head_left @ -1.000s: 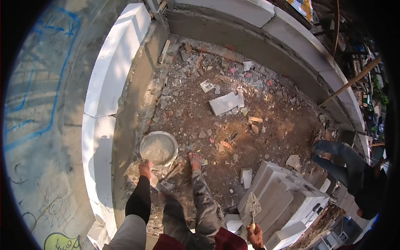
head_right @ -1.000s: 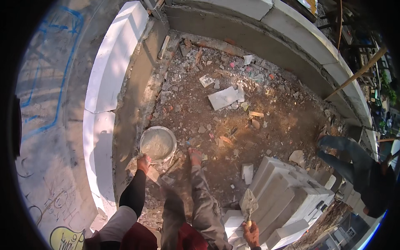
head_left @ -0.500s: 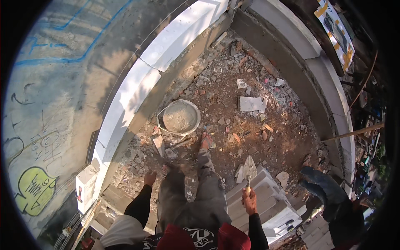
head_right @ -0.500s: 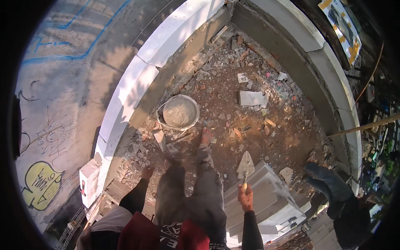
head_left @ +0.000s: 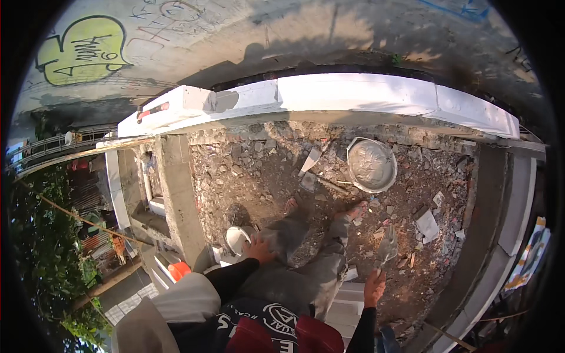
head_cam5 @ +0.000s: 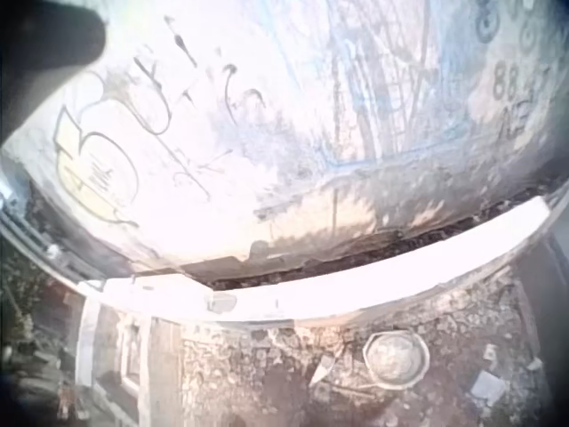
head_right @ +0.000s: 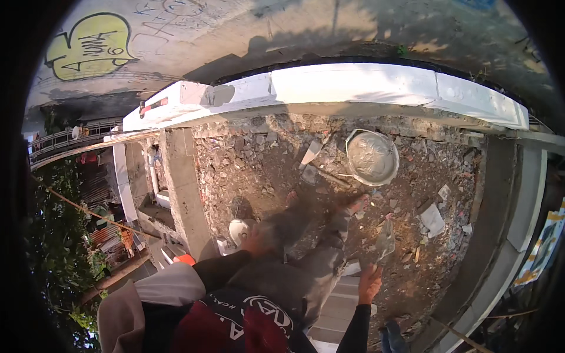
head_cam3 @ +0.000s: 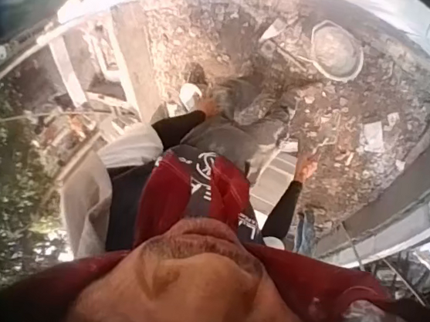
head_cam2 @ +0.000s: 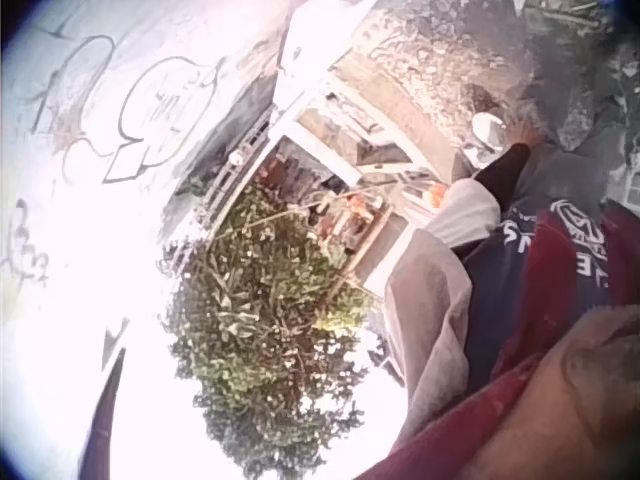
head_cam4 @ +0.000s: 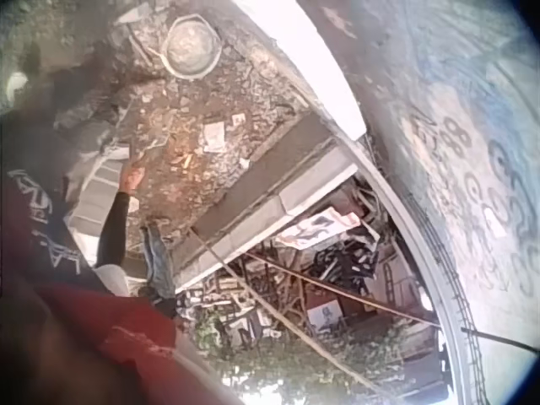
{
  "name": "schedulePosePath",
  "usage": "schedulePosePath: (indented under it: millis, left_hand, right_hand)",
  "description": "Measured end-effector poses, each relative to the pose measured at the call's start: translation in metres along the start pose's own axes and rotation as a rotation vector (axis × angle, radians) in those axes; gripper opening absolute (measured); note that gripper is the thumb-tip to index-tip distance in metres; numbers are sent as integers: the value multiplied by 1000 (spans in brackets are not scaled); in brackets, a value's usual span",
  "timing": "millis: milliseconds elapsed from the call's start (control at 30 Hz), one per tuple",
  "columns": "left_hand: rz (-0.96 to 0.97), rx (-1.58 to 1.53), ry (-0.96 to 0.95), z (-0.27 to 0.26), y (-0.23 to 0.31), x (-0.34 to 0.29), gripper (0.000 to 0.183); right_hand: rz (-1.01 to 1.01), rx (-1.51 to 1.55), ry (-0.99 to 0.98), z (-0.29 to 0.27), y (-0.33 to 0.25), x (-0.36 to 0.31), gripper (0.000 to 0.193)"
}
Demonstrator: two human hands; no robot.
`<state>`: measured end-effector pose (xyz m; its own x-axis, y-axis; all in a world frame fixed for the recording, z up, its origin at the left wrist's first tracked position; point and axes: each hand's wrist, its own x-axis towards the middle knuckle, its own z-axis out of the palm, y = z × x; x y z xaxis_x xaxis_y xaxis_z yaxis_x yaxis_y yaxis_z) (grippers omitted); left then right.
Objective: The person applies mortar to a wall and the side of autoclaved aerated concrete blocks using a trowel, places the blocks, and taps them into alignment with a mallet.
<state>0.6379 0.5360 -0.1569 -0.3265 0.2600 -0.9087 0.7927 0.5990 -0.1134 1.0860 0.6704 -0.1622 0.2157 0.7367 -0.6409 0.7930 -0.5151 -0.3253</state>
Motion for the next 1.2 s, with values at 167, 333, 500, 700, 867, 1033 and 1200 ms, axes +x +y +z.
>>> schedulePosePath:
  millis: [167,333,500,700,867,1033,1200]
  left_hand:
    - [-34,34,148,-5,-8,-14,103]
    - [-145,-73,60,2,9,-16,108]
    - [-188,-15,71,4,39,0,110]
    - [-265,-2,44,-1,60,-14,109]
    - [-257,23,65,8,59,-11,112]
    - [-262,40,61,6,62,-11,109]
    - [-183,82,97,4,72,-6,109]
  right_hand:
    - [-306,-211,23,29,-45,121,54]
    - [-288,-517,-113,60,-109,232,41]
    - [-348,-460,-112,74,-86,333,38]
    - [-533,-707,-15,103,-124,389,31]
    - [-468,-720,-120,140,-111,415,38]
    - [-367,-668,-331,189,-119,392,48]
    - [-400,-376,-446,161,-75,424,57]
